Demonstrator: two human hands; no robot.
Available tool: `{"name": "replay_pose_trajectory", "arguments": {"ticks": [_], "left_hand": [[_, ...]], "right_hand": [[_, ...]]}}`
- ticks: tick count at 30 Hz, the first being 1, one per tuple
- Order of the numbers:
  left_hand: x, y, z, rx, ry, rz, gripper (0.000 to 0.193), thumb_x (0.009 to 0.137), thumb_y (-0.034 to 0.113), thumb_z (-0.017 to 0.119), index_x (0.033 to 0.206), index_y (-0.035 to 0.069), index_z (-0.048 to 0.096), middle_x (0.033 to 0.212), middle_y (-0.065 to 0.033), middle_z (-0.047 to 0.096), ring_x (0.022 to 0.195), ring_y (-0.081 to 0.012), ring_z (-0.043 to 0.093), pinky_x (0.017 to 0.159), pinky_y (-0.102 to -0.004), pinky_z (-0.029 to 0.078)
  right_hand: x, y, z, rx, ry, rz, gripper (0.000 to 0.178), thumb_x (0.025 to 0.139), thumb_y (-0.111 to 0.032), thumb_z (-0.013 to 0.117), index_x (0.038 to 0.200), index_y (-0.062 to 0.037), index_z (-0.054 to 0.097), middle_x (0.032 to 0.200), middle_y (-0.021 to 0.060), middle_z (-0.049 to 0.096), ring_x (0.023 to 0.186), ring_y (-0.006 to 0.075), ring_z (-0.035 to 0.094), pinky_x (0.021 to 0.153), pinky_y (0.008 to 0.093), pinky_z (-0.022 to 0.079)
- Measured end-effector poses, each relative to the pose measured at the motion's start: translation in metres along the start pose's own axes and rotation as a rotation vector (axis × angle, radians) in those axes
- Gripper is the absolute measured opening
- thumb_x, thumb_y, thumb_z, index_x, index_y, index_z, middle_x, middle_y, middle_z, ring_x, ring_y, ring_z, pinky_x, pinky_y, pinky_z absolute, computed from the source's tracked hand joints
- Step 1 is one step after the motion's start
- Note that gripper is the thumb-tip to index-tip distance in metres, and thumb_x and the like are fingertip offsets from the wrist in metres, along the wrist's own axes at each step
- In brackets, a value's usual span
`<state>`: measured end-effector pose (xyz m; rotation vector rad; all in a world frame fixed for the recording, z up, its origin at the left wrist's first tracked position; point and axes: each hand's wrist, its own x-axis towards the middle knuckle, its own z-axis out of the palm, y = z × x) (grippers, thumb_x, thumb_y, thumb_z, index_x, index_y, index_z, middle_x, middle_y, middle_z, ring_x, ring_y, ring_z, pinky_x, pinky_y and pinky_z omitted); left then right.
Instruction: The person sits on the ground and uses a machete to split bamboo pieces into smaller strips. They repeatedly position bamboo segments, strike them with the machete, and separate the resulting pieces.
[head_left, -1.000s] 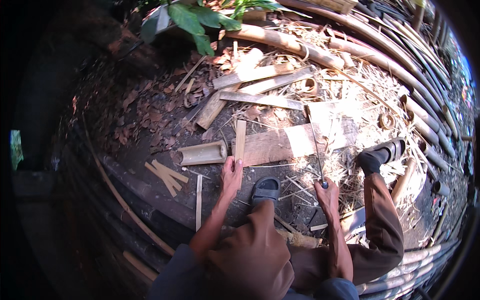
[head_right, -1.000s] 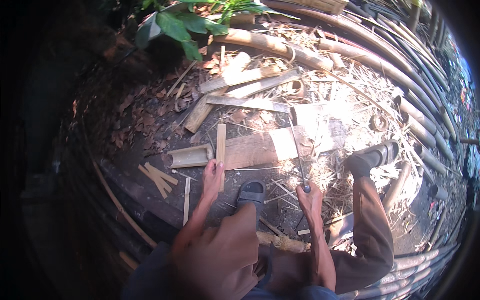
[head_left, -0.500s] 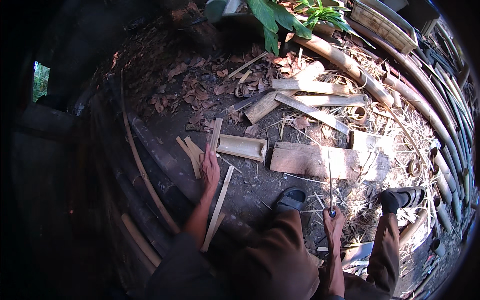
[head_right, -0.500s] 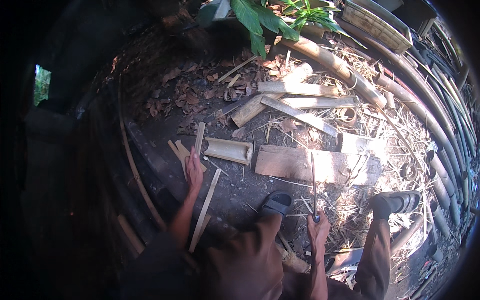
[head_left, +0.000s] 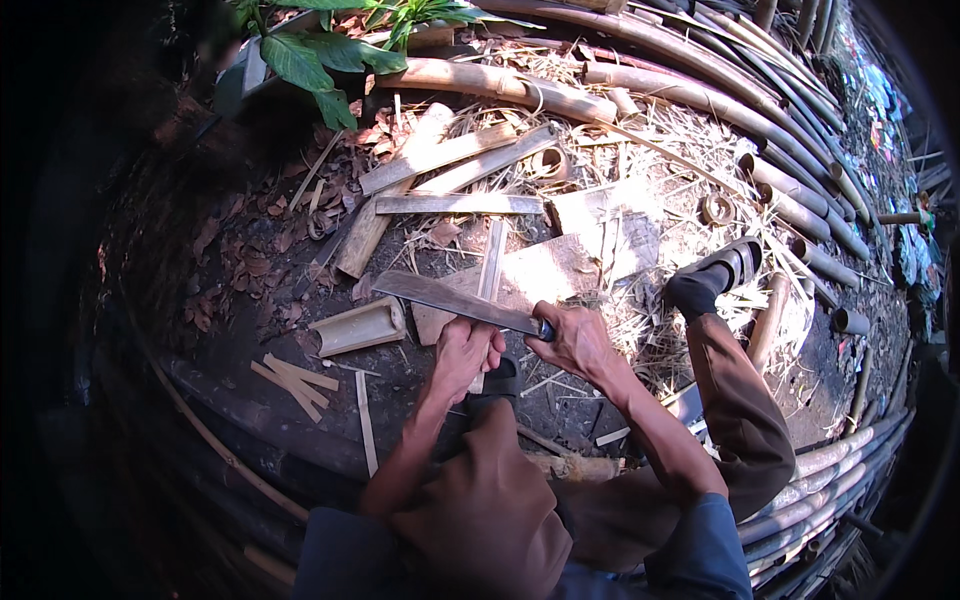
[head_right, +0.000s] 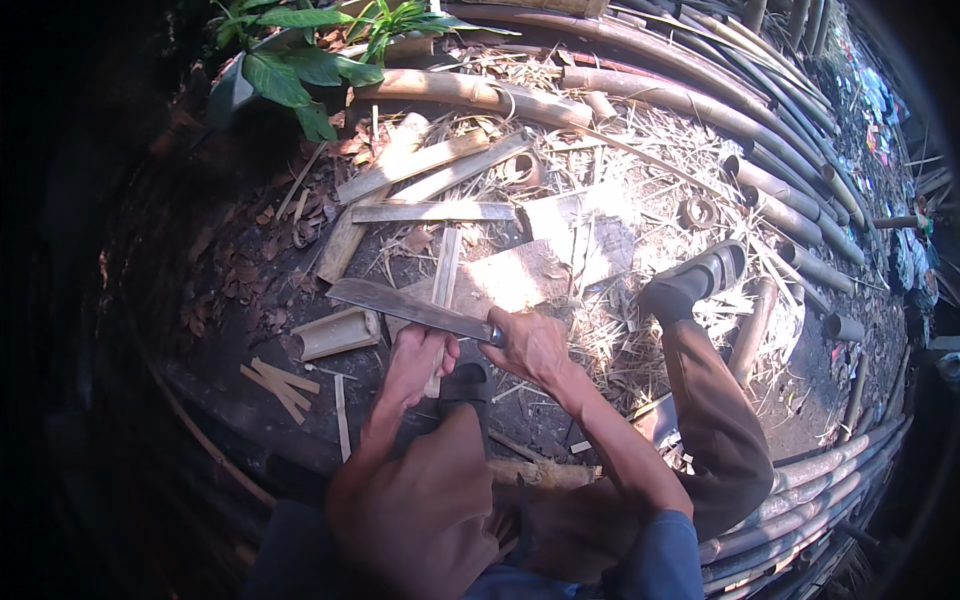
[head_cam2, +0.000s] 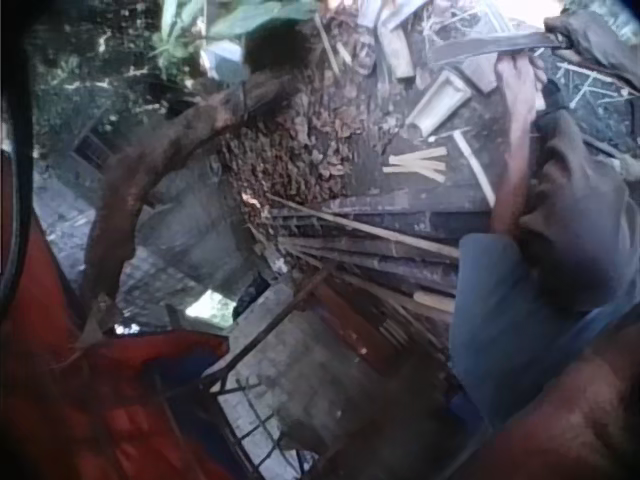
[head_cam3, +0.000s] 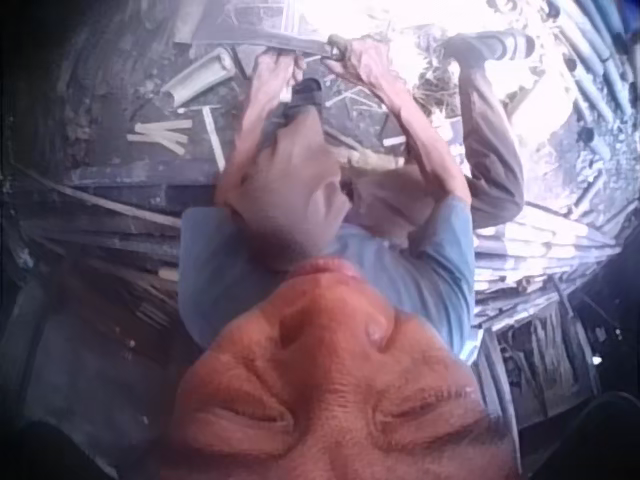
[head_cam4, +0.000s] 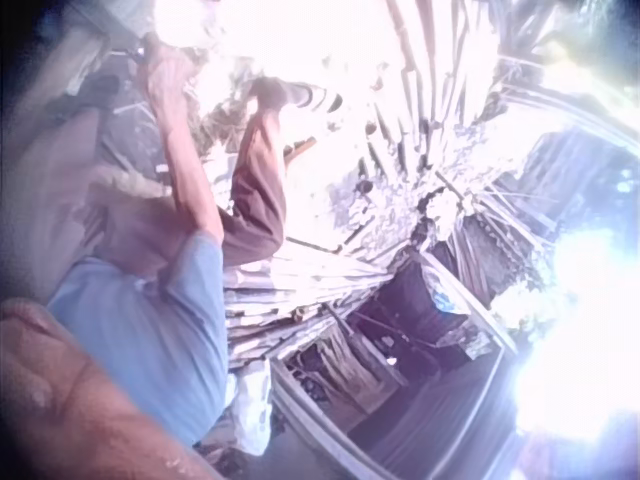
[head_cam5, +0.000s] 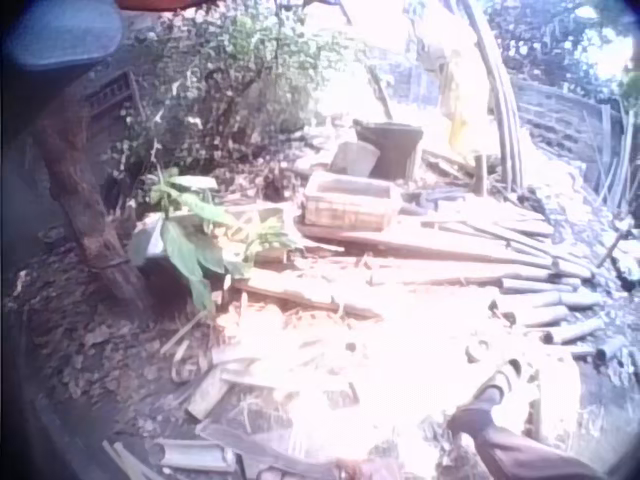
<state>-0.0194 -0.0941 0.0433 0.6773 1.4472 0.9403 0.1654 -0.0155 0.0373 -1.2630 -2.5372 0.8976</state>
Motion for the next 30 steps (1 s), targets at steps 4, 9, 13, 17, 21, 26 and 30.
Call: {"name": "replay_pose_trajectory", "arguments": {"ticks": [4,9,13,17,21,26,30], "left_hand": [[-0.019,0.0,0.01,-0.093,-0.008,0.015,0.018,0.1,0.017,0.047,0.102,0.001,0.055,0.07,-0.0028,0.054,0.052,-0.0073,0.048,0.043,-0.0221,0.035],[-0.04,0.014,-0.005,-0.195,-0.057,-0.055,0.023,0.101,0.019,0.048,0.109,-0.001,0.055,0.07,-0.0031,0.055,0.052,-0.0072,0.048,0.043,-0.0217,0.036],[-0.067,-0.007,-0.054,-0.03,-0.29,-0.176,0.026,0.102,0.019,0.046,0.116,-0.001,0.054,0.07,-0.0031,0.055,0.053,-0.0072,0.047,0.045,-0.0216,0.037],[0.006,-0.024,-0.022,0.215,-0.457,-0.234,0.022,0.103,0.015,0.04,0.115,0.001,0.053,0.073,-0.0016,0.055,0.057,-0.0073,0.05,0.049,-0.0223,0.04],[0.03,0.011,0.02,-0.155,-0.923,-0.403,0.028,0.102,0.029,0.049,0.106,0.001,0.051,0.075,-0.0084,0.057,0.057,-0.0128,0.054,0.048,-0.022,0.044],[0.055,-0.056,0.025,-0.28,-0.495,-0.077,0.062,0.095,0.04,0.056,0.137,-0.003,0.04,0.098,-0.0129,0.061,0.084,-0.0223,0.063,0.076,-0.0326,0.057],[0.043,-0.113,0.059,-0.258,-0.44,0.333,0.062,0.091,0.031,0.063,0.136,-0.006,0.042,0.132,-0.0176,0.049,0.124,-0.0284,0.048,0.104,-0.0382,0.039]], "right_hand": [[0.007,0.026,0.01,-0.092,0.017,-0.022,0.024,0.078,-0.031,0.069,0.085,-0.0095,0.06,0.064,0.015,0.064,0.06,0.0352,0.066,0.055,0.0466,0.051],[0.01,0.083,0.03,-0.121,0.188,-0.061,0.022,0.077,-0.025,0.069,0.084,-0.0066,0.06,0.061,0.014,0.063,0.054,0.0304,0.063,0.051,0.0431,0.051],[-0.012,0.154,-0.049,0.229,0.4,0.634,0.022,0.082,-0.021,0.063,0.093,-0.0026,0.069,0.063,0.0124,0.067,0.051,0.0194,0.063,0.05,0.0354,0.052],[-0.004,0.077,-0.049,0.083,0.355,0.272,0.02,0.082,-0.025,0.064,0.094,-0.0086,0.067,0.068,0.0113,0.066,0.061,0.0276,0.065,0.061,0.0391,0.054],[-0.016,0.062,-0.037,0.125,0.331,0.06,0.026,0.072,-0.026,0.067,0.078,-0.0047,0.055,0.063,0.0151,0.058,0.061,0.0364,0.062,0.057,0.0477,0.047],[-0.054,0.057,0.027,0.413,0.457,0.471,0.03,0.074,-0.027,0.068,0.085,0.0002,0.062,0.067,0.0202,0.064,0.064,0.0375,0.066,0.06,0.0475,0.052],[-0.048,0.038,0.072,0.664,0.562,0.696,0.03,0.074,-0.028,0.066,0.082,0.0004,0.065,0.076,0.022,0.067,0.072,0.0394,0.067,0.063,0.0488,0.051]]}}
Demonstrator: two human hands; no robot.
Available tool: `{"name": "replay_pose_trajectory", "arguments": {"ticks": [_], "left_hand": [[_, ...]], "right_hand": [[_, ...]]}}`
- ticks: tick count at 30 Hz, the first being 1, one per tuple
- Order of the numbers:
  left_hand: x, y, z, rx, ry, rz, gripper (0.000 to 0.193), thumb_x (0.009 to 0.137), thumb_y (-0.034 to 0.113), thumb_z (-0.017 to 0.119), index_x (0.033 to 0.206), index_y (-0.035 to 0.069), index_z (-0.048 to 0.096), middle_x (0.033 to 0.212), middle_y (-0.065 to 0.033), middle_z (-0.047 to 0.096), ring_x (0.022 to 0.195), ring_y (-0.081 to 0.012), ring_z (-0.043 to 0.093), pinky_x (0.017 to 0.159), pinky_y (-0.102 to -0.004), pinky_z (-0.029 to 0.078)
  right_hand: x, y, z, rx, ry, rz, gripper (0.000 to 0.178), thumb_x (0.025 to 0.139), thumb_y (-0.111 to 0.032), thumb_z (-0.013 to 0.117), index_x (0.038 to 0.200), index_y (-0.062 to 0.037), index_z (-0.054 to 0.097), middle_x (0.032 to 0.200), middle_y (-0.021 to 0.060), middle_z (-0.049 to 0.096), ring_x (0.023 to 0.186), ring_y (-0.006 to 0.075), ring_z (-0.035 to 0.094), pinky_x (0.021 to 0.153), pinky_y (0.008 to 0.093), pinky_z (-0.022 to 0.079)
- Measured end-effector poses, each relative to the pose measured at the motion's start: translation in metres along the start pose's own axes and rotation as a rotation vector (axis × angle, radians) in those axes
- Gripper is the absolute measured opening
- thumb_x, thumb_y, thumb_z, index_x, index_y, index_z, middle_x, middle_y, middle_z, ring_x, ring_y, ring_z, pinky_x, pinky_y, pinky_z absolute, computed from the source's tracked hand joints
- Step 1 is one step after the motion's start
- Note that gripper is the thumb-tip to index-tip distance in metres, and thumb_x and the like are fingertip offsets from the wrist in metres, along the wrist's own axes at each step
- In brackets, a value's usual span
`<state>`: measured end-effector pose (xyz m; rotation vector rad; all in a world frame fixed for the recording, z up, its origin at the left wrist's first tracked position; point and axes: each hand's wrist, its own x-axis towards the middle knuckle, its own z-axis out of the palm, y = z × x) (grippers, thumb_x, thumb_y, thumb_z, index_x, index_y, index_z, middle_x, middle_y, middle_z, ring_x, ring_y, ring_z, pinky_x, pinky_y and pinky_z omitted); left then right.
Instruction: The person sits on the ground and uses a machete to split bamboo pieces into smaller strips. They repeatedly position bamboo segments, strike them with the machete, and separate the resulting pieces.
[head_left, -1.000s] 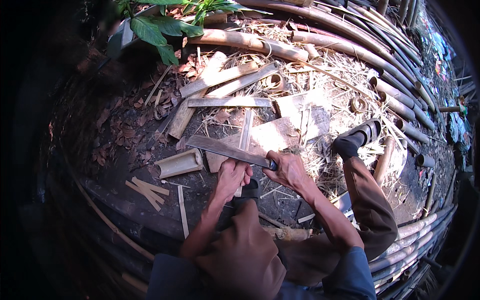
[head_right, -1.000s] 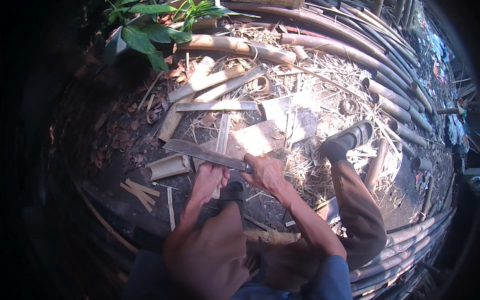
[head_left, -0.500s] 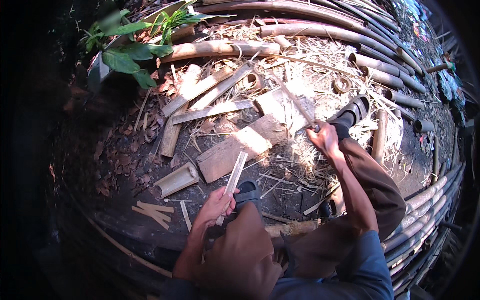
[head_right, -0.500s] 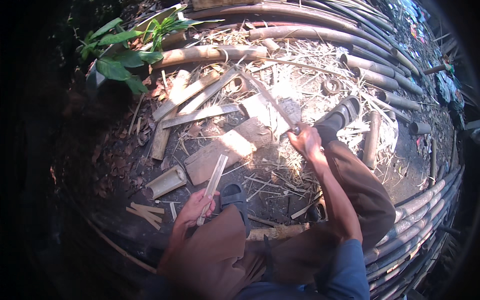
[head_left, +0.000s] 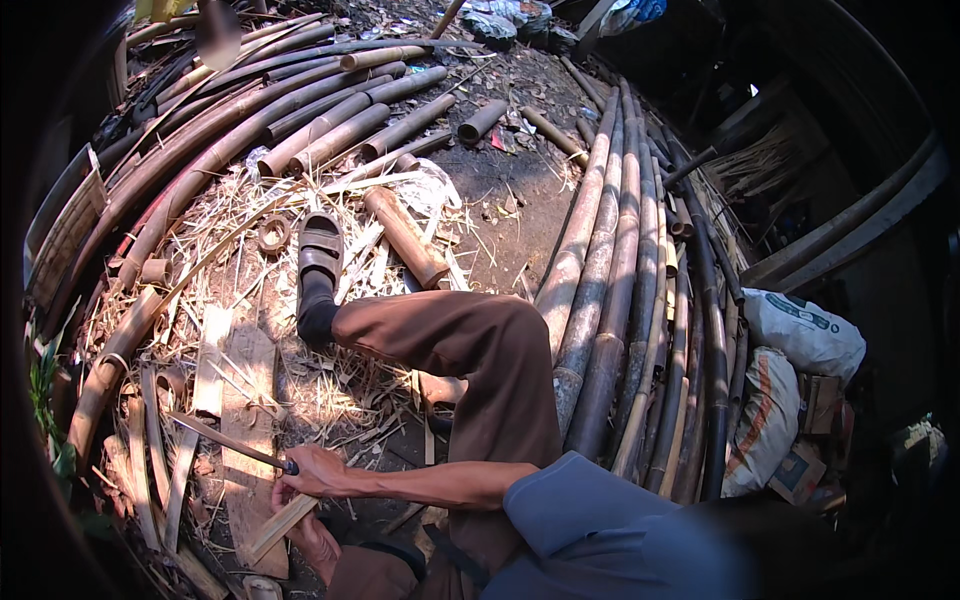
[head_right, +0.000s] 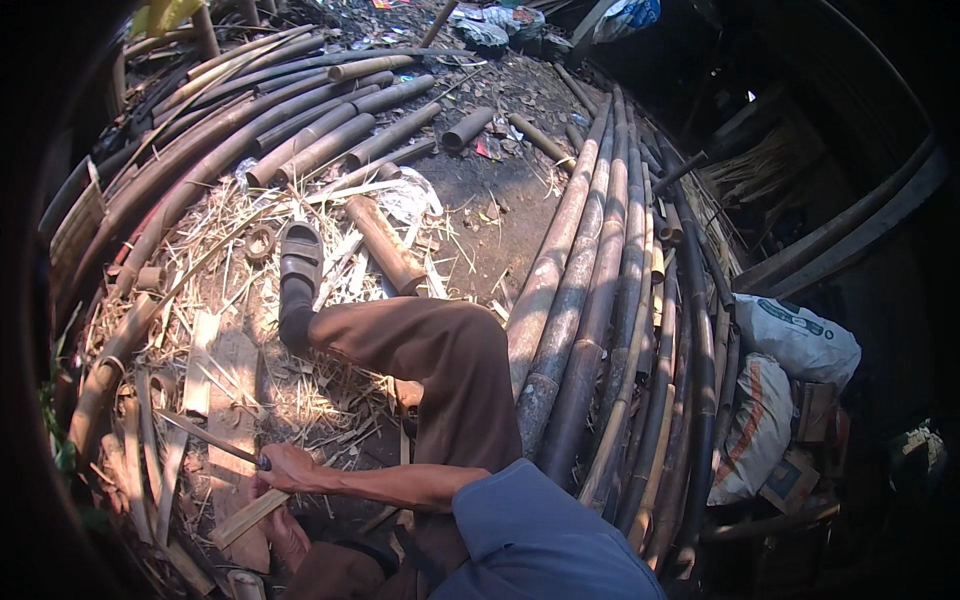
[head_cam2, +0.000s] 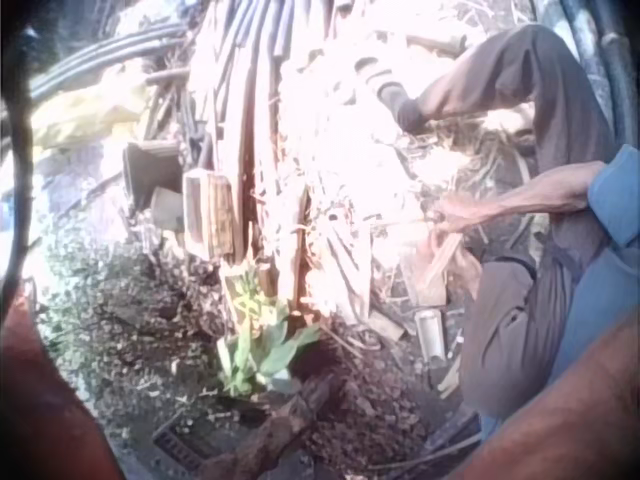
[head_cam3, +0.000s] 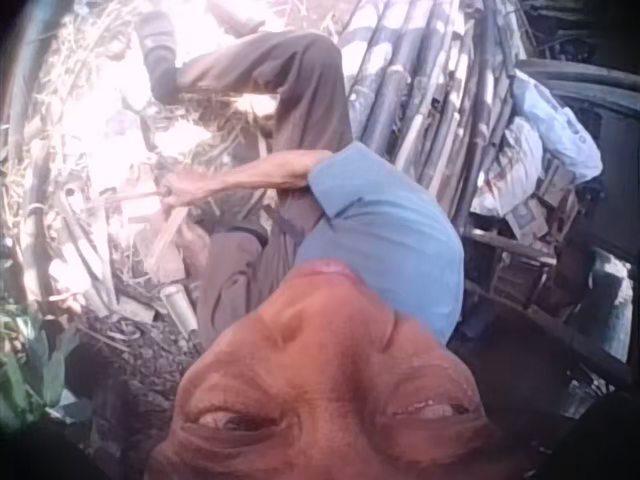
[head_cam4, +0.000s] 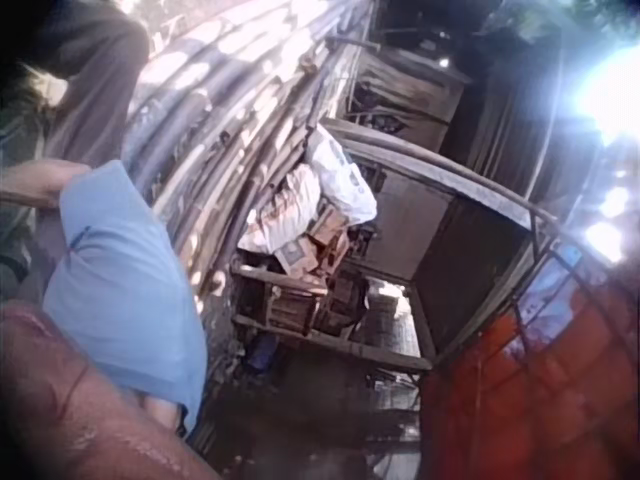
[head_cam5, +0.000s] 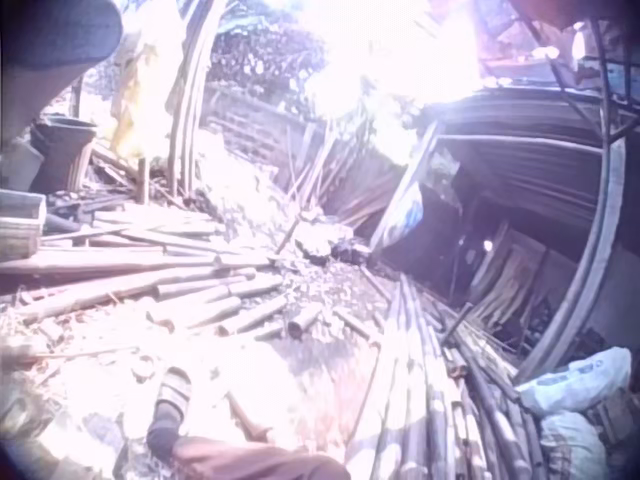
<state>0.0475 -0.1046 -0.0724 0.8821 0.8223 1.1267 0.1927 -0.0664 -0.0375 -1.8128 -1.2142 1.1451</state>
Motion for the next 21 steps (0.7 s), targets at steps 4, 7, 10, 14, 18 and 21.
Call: {"name": "replay_pose_trajectory", "arguments": {"ticks": [4,7,10,14,18,21], "left_hand": [[-0.002,-0.004,0.0,0.517,0.089,0.175,0.051,0.097,0.026,0.055,0.133,-0.009,0.043,0.136,-0.0215,0.046,0.128,-0.0322,0.043,0.11,-0.0418,0.029],[0.015,0.014,0.006,0.625,0.272,0.269,0.043,0.101,0.021,0.048,0.133,-0.007,0.042,0.121,-0.0177,0.053,0.112,-0.0277,0.052,0.102,-0.0381,0.038],[0.031,0.03,-0.045,0.154,0.279,-0.009,0.035,0.103,0.018,0.044,0.133,-0.001,0.041,0.093,-0.007,0.053,0.079,-0.0159,0.054,0.075,-0.0286,0.045],[0.024,0.076,-0.051,-0.098,0.315,-0.316,0.015,0.101,0.011,0.048,0.115,0.01,0.043,0.074,0.0027,0.041,0.053,-0.0041,0.037,0.043,-0.0188,0.031],[0.034,0.097,0.004,-0.182,0.124,-0.494,0.006,0.095,0.005,0.054,0.095,0.006,0.049,0.073,0.0014,0.043,0.053,-0.004,0.037,0.045,-0.0201,0.03],[0.017,0.105,0.002,-0.254,0.2,-0.523,0.006,0.096,0.005,0.053,0.094,0.007,0.048,0.073,0.0021,0.042,0.054,-0.0028,0.036,0.045,-0.0186,0.029]], "right_hand": [[0.005,0.005,0.028,0.14,0.033,0.104,0.034,0.077,-0.032,0.066,0.084,0.0009,0.065,0.074,0.0216,0.066,0.071,0.0381,0.067,0.063,0.0468,0.05],[0.014,-0.005,0.026,0.078,0.034,0.028,0.033,0.08,-0.032,0.066,0.085,0.0009,0.064,0.069,0.02,0.064,0.065,0.0335,0.066,0.06,0.044,0.049],[0.036,0.014,0.002,-0.121,0.089,-0.255,0.028,0.078,-0.027,0.067,0.082,-0.0004,0.059,0.065,0.0204,0.061,0.06,0.0383,0.063,0.057,0.0475,0.049],[0.032,-0.037,-0.038,-0.461,-0.225,-0.326,0.024,0.077,-0.03,0.067,0.09,-0.0113,0.059,0.064,0.0153,0.061,0.063,0.0374,0.065,0.057,0.0498,0.051],[0.027,-0.042,-0.051,-0.614,-0.351,-0.57,0.03,0.076,-0.035,0.071,0.086,-0.0096,0.058,0.061,0.0125,0.061,0.059,0.0342,0.065,0.051,0.0466,0.049],[0.03,-0.053,-0.042,-0.754,-0.438,-0.57,0.031,0.075,-0.033,0.073,0.087,-0.0083,0.059,0.065,0.0142,0.064,0.065,0.0353,0.066,0.056,0.0497,0.048]]}}
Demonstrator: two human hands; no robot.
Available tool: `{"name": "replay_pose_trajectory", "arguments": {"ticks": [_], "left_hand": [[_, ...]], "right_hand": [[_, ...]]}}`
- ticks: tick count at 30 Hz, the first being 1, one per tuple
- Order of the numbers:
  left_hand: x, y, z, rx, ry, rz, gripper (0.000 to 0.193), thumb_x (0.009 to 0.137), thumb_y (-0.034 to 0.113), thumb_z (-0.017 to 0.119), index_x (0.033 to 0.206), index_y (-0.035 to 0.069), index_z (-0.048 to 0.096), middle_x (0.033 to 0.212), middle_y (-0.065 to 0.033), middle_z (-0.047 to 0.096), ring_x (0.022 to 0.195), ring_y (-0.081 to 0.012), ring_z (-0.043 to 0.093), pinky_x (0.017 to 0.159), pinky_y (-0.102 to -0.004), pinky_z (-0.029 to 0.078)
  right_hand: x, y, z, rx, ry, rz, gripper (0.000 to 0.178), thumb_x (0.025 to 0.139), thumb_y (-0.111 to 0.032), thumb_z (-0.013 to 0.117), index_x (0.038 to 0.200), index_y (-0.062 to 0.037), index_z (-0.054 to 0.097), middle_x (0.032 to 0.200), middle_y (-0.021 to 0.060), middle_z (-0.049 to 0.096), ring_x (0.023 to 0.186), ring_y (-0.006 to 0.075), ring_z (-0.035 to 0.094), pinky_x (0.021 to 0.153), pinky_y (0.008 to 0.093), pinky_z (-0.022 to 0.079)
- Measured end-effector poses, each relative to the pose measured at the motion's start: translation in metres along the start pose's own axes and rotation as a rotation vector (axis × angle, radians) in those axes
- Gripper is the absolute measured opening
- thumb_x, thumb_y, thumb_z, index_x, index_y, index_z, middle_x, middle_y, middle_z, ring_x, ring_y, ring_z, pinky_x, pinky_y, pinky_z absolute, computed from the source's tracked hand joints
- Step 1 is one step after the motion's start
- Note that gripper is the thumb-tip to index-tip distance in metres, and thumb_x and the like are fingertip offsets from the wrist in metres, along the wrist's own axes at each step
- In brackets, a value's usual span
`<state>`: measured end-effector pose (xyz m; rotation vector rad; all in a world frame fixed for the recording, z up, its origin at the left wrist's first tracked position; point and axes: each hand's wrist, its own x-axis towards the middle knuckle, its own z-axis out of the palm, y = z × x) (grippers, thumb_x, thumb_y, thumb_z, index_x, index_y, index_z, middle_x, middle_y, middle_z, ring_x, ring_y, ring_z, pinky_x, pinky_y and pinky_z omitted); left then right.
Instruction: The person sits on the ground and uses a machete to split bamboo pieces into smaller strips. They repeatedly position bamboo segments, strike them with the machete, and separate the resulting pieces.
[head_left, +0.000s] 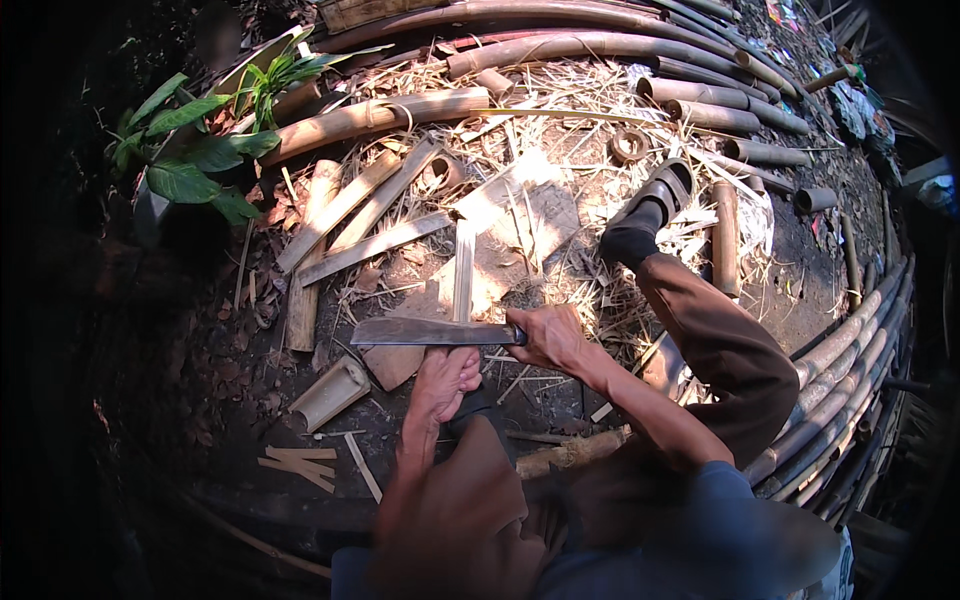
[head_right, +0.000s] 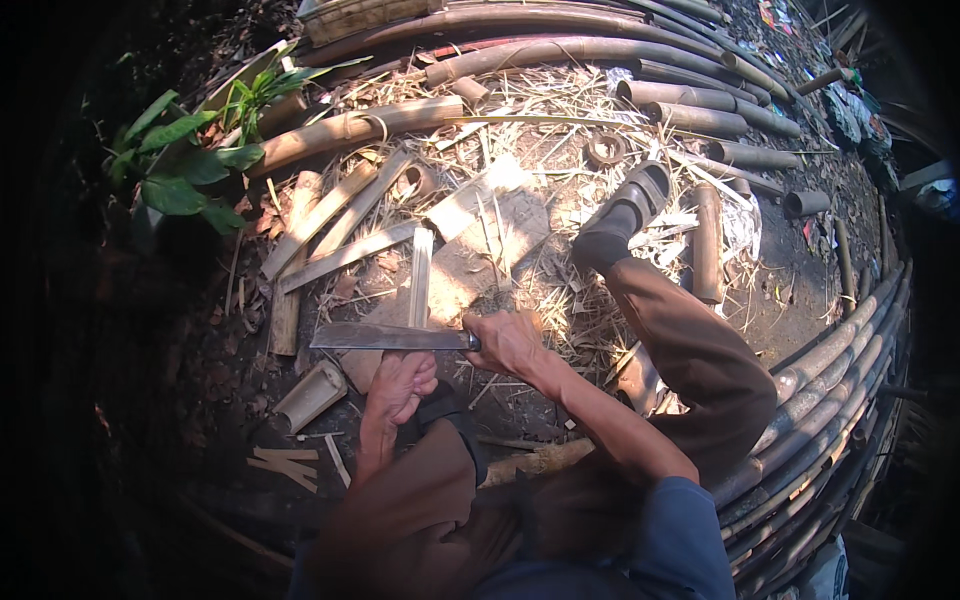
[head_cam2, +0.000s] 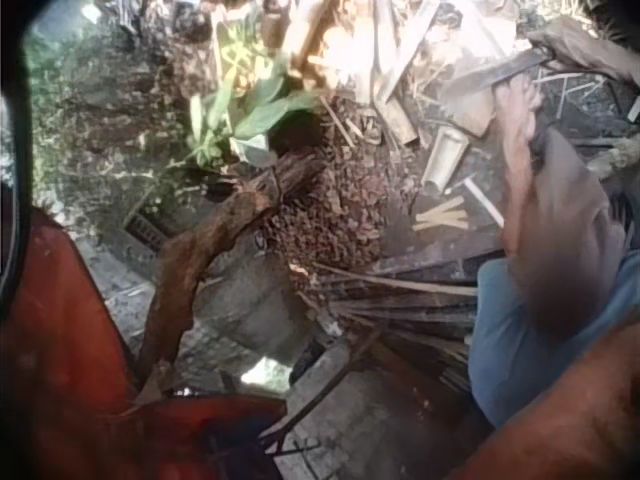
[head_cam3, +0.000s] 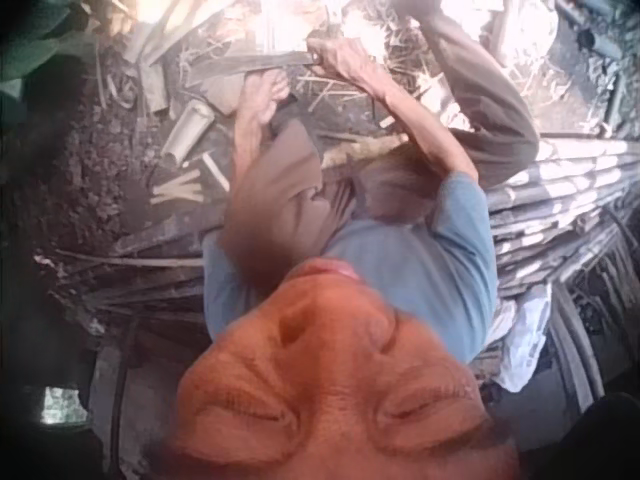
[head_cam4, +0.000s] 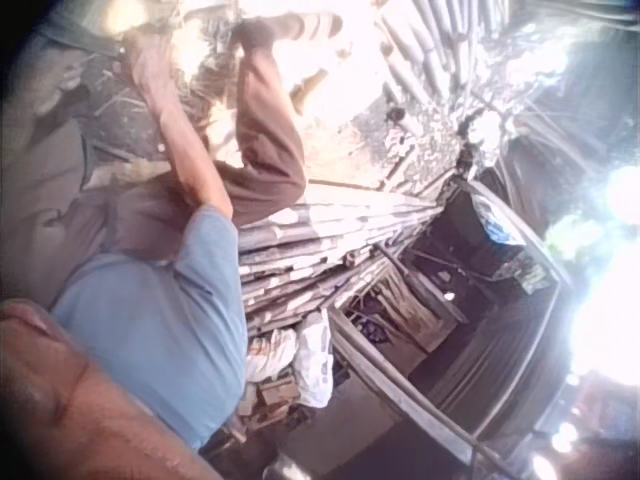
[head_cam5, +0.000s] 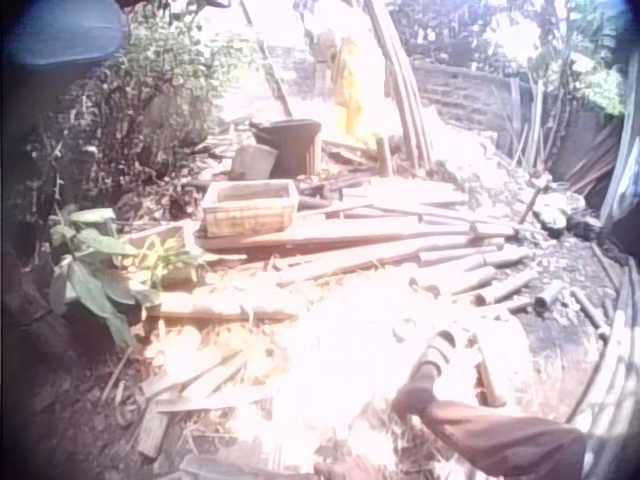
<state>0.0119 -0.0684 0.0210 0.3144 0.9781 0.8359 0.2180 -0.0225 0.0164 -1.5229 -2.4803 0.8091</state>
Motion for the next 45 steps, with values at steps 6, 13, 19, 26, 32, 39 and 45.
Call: {"name": "replay_pose_trajectory", "arguments": {"ticks": [6,13,19,26,32,39,45], "left_hand": [[-0.038,0.018,0.01,-0.11,-0.038,-0.002,0.031,0.1,0.009,0.05,0.131,0.01,0.046,0.073,0.0043,0.038,0.056,-0.0015,0.034,0.046,-0.0166,0.028],[-0.047,-0.004,-0.006,-0.038,-0.083,-0.077,0.043,0.102,0.011,0.046,0.143,0.019,0.034,0.073,0.0049,0.036,0.054,-0.0012,0.032,0.045,-0.0156,0.028],[-0.046,0.013,0.022,0.056,-0.052,-0.04,0.041,0.102,0.012,0.048,0.14,0.017,0.036,0.073,0.0051,0.036,0.054,-0.0014,0.032,0.045,-0.0158,0.028],[-0.106,-0.001,-0.024,0.13,-0.024,-0.084,0.054,0.101,0.014,0.048,0.151,0.016,0.027,0.068,0.0053,0.032,0.053,-0.0027,0.029,0.044,-0.017,0.028],[-0.06,-0.049,-0.105,-0.036,0.419,0.088,0.045,0.103,0.027,0.046,0.145,0.014,0.039,0.07,0.0008,0.044,0.054,-0.0074,0.042,0.048,-0.0241,0.037],[-0.129,-0.056,-0.247,0.878,1.444,0.426,0.038,0.098,0.027,0.049,0.121,-0.001,0.06,0.107,-0.0241,0.066,0.097,-0.04,0.064,0.084,-0.0443,0.048],[-0.173,-0.099,-0.326,1.237,1.75,0.179,0.046,0.094,0.023,0.057,0.131,-0.004,0.051,0.114,-0.024,0.057,0.109,-0.0396,0.055,0.094,-0.0447,0.044]], "right_hand": [[0.03,0.013,0.0,-0.047,0.028,0.147,0.017,0.077,-0.022,0.063,0.08,-0.006,0.058,0.064,0.0135,0.063,0.061,0.0314,0.065,0.056,0.0473,0.049],[0.014,0.04,-0.021,0.061,0.291,0.117,0.023,0.082,-0.03,0.064,0.085,-0.0068,0.066,0.06,0.0138,0.064,0.055,0.0309,0.065,0.053,0.0427,0.052],[0.007,0.013,-0.024,-0.005,0.048,0.09,0.022,0.076,-0.027,0.066,0.091,-0.012,0.067,0.063,0.0131,0.064,0.061,0.0298,0.067,0.055,0.0474,0.051],[0.032,0.116,-0.069,0.178,0.239,0.59,0.029,0.077,-0.027,0.063,0.094,-0.0042,0.07,0.07,0.0231,0.067,0.071,0.0386,0.069,0.07,0.0448,0.054],[0.001,0.033,0.005,0.218,0.105,0.382,0.025,0.079,-0.025,0.064,0.085,-0.0005,0.066,0.061,0.018,0.061,0.053,0.028,0.058,0.057,0.0397,0.046],[-0.021,0.01,0.056,0.469,0.025,0.454,0.021,0.083,-0.022,0.065,0.08,-0.0019,0.065,0.059,0.0033,0.056,0.056,0.0119,0.049,0.055,0.0299,0.04],[0.042,-0.088,-0.041,1.088,0.306,0.075,0.011,0.091,-0.009,0.063,0.095,-0.0029,0.055,0.072,-0.0015,0.055,0.063,0.0058,0.052,0.056,0.0192,0.038]]}}
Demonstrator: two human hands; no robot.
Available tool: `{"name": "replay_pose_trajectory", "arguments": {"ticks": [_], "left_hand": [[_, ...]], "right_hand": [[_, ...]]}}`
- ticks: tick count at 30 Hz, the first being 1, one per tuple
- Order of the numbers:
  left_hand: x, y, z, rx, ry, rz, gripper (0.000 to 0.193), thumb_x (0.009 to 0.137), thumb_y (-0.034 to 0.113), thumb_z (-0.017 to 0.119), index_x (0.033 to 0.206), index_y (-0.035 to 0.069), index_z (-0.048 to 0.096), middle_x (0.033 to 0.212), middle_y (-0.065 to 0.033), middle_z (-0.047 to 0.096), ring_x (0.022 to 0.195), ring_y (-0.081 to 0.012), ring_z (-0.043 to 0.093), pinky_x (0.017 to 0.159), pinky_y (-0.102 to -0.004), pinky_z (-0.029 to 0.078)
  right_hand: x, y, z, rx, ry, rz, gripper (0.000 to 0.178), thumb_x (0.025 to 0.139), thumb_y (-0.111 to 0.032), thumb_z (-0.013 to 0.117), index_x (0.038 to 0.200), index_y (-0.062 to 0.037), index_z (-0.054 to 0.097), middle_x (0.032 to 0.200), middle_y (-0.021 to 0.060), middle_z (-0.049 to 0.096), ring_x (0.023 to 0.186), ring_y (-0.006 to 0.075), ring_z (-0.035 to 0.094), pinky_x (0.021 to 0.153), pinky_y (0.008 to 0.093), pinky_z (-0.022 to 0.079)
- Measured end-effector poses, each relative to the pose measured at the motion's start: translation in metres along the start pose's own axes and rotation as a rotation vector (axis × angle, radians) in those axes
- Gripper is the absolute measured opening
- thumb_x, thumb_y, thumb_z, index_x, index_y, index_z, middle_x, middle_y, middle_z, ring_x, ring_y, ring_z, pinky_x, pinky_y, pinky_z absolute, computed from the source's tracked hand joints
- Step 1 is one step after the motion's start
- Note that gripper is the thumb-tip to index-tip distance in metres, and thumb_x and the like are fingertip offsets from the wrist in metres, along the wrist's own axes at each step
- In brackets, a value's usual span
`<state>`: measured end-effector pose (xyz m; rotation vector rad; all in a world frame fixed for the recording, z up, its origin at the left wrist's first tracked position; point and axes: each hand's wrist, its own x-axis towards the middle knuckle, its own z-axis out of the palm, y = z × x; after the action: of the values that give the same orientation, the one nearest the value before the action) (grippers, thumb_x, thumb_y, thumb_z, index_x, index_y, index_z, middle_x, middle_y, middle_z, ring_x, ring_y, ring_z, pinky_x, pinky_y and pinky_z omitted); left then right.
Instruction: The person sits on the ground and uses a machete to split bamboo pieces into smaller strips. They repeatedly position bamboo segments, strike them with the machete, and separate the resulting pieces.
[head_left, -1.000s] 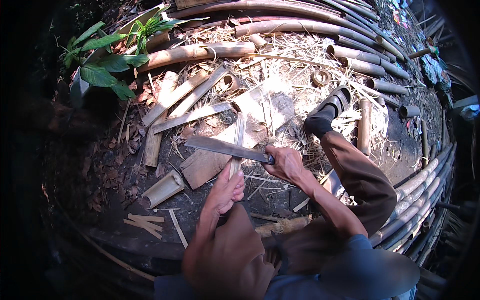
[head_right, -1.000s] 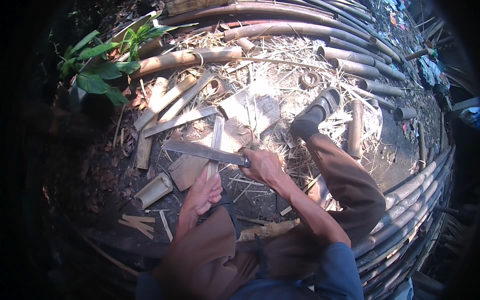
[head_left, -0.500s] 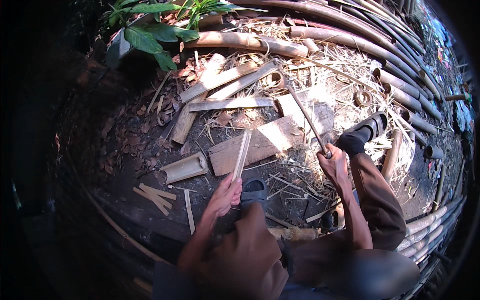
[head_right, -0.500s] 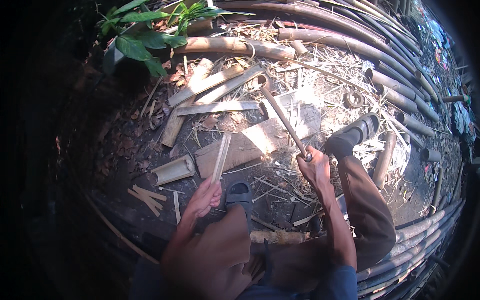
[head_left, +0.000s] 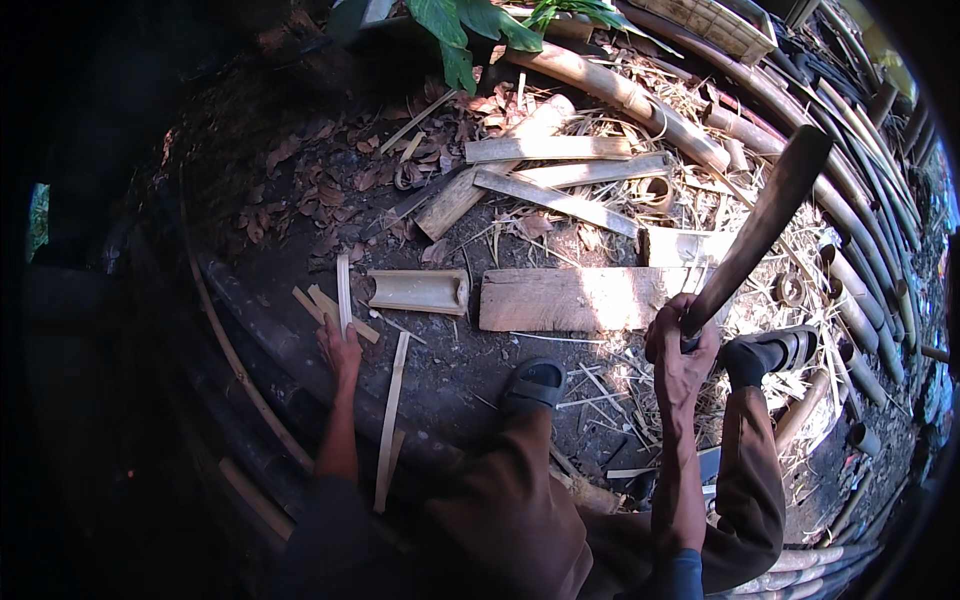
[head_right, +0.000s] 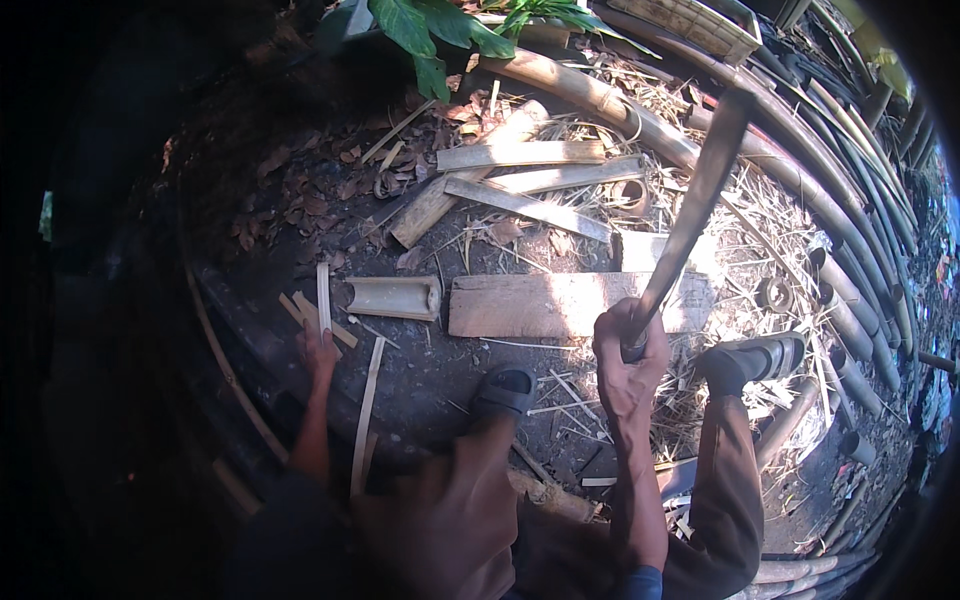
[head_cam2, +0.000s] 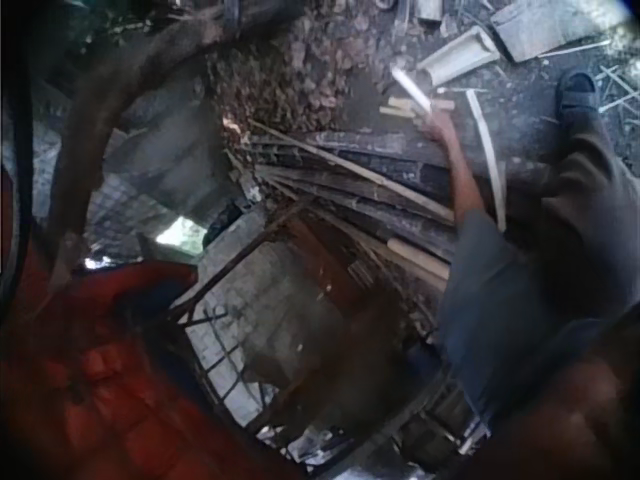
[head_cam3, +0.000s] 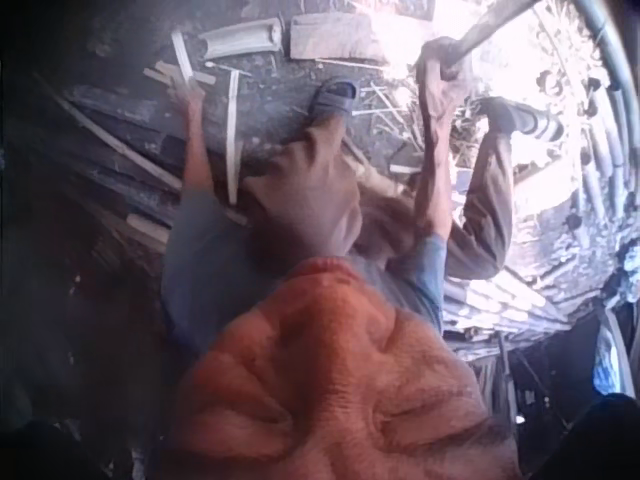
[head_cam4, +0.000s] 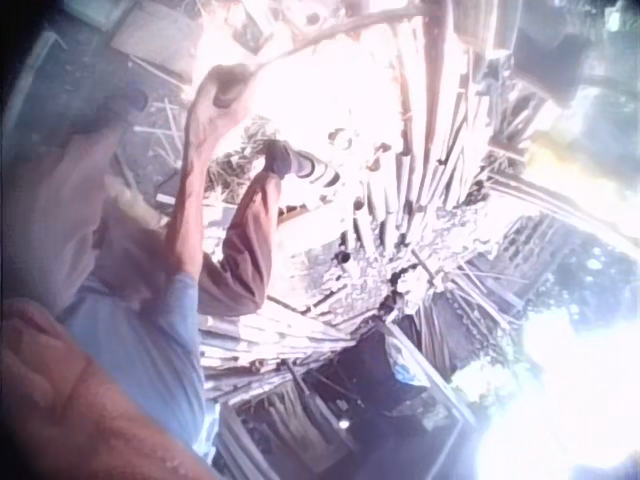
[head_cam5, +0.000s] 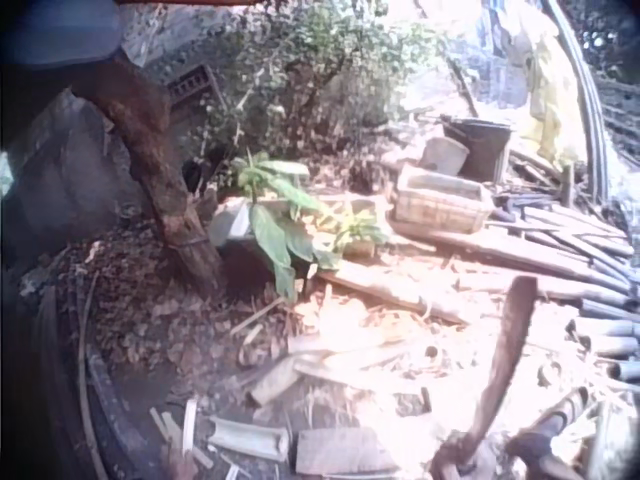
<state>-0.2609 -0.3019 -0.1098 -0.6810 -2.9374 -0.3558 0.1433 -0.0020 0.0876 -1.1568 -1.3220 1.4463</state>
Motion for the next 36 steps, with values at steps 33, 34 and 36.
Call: {"name": "replay_pose_trajectory", "arguments": {"ticks": [33,34,36], "left_hand": [[-0.078,0.573,0.237,-0.454,-0.489,1.298,0.056,0.081,0.004,0.065,0.13,-0.011,0.043,0.118,-0.033,0.053,0.11,-0.0484,0.052,0.094,-0.0492,0.043],[-0.079,0.572,0.237,-0.476,-0.465,1.327,0.048,0.083,0.003,0.063,0.126,-0.008,0.046,0.111,-0.029,0.053,0.103,-0.0444,0.054,0.09,-0.0478,0.043],[-0.043,0.583,0.237,-0.336,-0.316,1.493,0.035,0.086,0.006,0.061,0.119,-0.003,0.052,0.103,-0.0235,0.054,0.095,-0.0397,0.055,0.083,-0.0463,0.044]], "right_hand": [[-0.174,0.217,-0.072,-0.374,0.077,0.651,0.055,0.084,-0.044,0.063,0.121,-0.004,0.055,0.081,0.0205,0.065,0.082,0.0401,0.065,0.073,0.0496,0.049],[-0.176,0.217,-0.069,-0.367,0.059,0.644,0.056,0.084,-0.044,0.063,0.122,-0.0045,0.055,0.081,0.0203,0.065,0.083,0.0403,0.065,0.074,0.0498,0.049],[-0.161,0.212,-0.064,-0.287,0.067,0.619,0.054,0.084,-0.044,0.063,0.12,-0.0042,0.056,0.08,0.0197,0.065,0.082,0.038,0.065,0.074,0.0486,0.049]]}}
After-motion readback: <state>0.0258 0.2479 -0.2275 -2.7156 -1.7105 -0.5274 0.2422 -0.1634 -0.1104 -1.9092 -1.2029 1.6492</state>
